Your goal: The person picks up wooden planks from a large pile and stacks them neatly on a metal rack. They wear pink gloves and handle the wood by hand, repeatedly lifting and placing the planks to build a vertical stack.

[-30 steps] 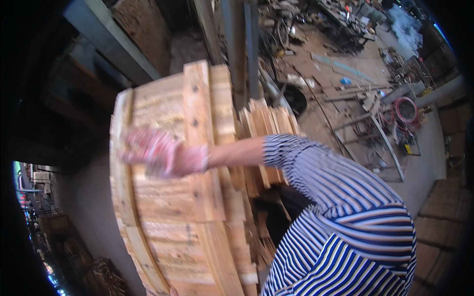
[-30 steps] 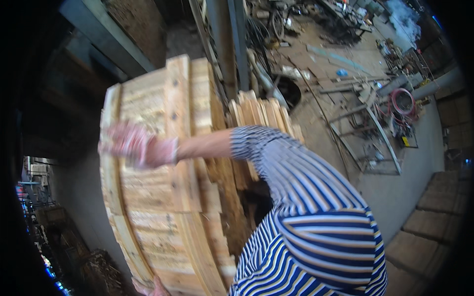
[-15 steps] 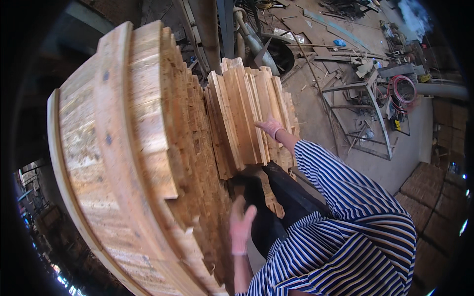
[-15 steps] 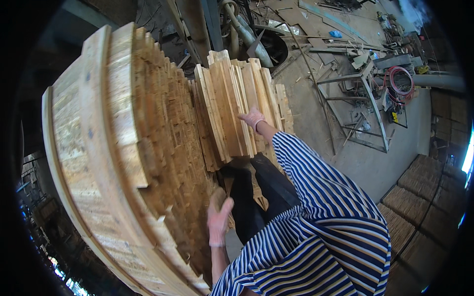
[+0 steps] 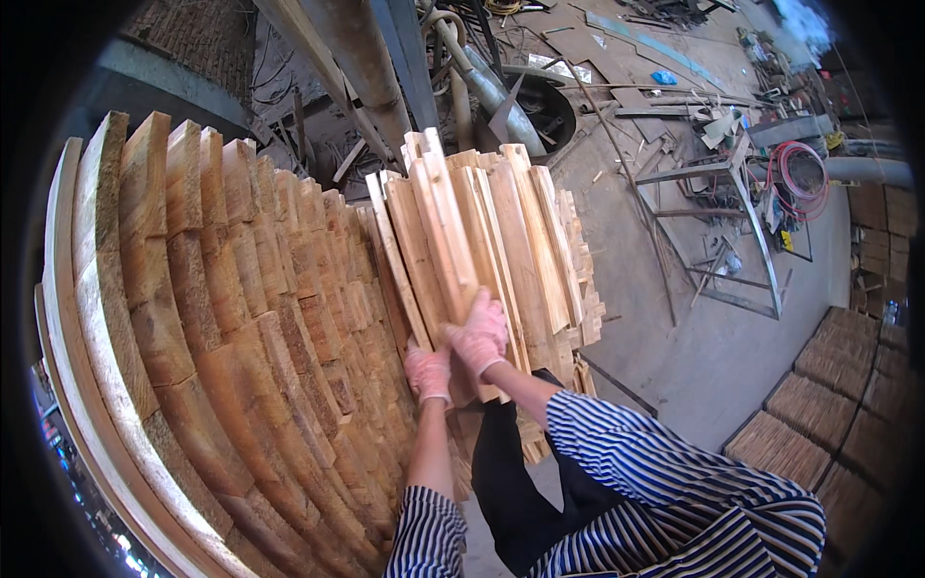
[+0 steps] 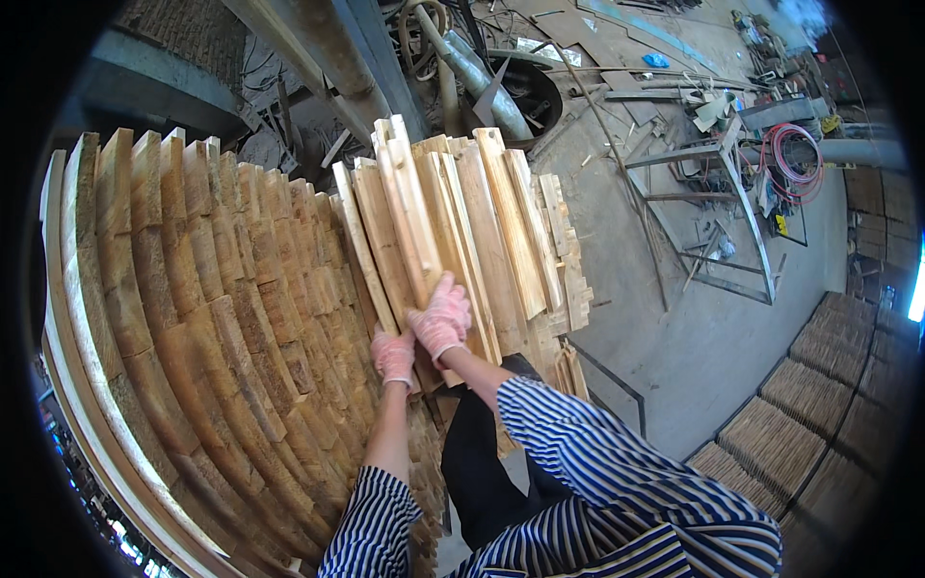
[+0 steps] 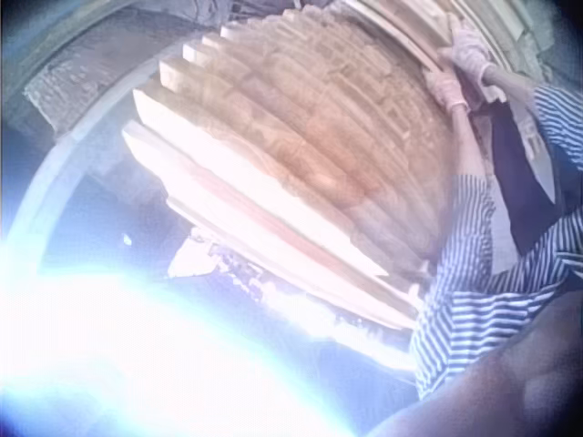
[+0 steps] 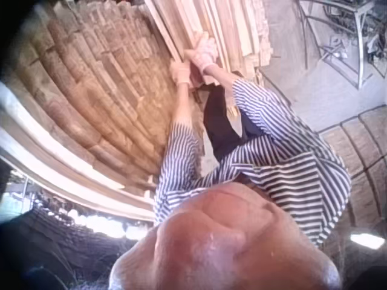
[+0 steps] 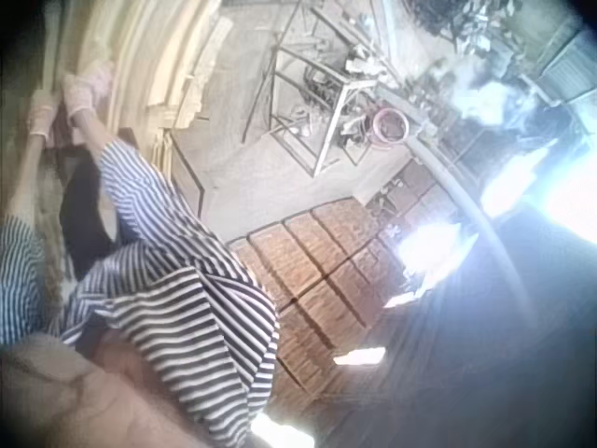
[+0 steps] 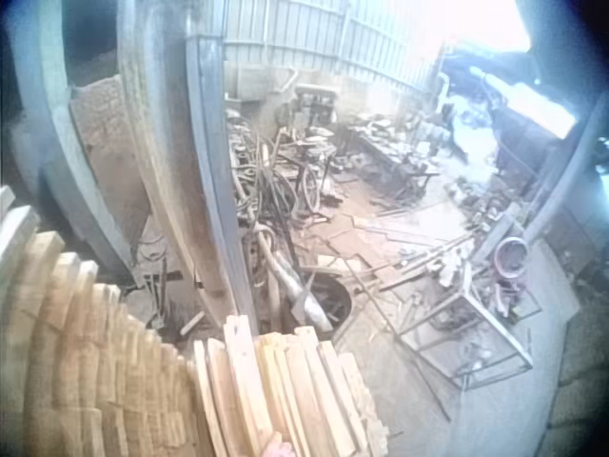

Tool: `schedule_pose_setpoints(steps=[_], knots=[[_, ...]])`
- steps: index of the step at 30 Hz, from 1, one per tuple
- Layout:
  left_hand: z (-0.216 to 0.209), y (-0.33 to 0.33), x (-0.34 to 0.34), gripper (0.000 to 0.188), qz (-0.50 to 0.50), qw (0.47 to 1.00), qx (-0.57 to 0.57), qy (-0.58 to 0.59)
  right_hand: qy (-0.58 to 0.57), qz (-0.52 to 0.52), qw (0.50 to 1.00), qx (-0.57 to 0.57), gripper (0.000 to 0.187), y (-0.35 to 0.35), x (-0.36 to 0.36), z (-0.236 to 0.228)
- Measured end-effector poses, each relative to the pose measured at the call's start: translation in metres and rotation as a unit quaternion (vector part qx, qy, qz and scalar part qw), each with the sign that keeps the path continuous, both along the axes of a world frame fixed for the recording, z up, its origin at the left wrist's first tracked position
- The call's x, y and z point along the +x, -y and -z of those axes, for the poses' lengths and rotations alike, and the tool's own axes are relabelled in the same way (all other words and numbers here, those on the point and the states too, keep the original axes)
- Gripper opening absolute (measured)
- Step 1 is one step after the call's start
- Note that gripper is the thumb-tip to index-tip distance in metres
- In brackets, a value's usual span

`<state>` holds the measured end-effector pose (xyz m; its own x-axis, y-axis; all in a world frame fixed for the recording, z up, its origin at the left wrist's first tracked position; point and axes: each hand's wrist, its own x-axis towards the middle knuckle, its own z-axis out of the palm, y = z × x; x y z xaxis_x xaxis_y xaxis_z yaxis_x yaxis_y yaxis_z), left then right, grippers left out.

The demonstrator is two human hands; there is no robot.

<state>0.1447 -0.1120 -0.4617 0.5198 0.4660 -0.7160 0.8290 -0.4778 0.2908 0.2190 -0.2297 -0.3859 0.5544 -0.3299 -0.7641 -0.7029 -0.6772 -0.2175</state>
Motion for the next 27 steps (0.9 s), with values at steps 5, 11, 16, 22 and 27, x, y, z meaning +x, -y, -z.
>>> schedule_pose_setpoints(steps=[5,11,16,22,27], knots=[[-0.014,-0.015,0.006,0.077,-0.008,0.999,-0.046,-0.01,-0.01,-0.078,0.996,-0.028,0.087,-0.009,0.016,-0.003],[-0.025,-0.018,0.004,0.069,0.015,1.0,-0.021,-0.004,0.022,-0.065,0.997,0.017,0.078,0.014,0.011,0.008],[-0.014,0.004,-0.009,0.064,-0.06,0.993,-0.063,0.077,0.108,-0.085,0.99,-0.039,0.085,0.041,-0.004,0.018],[-0.013,0.033,-0.013,0.063,-0.162,0.967,-0.159,0.115,0.103,0.024,0.994,0.002,0.082,0.019,-0.009,0.028],[-0.02,0.005,-0.011,0.062,-0.107,0.973,-0.196,0.055,0.062,-0.042,0.997,-0.014,0.065,0.014,-0.005,0.034]])
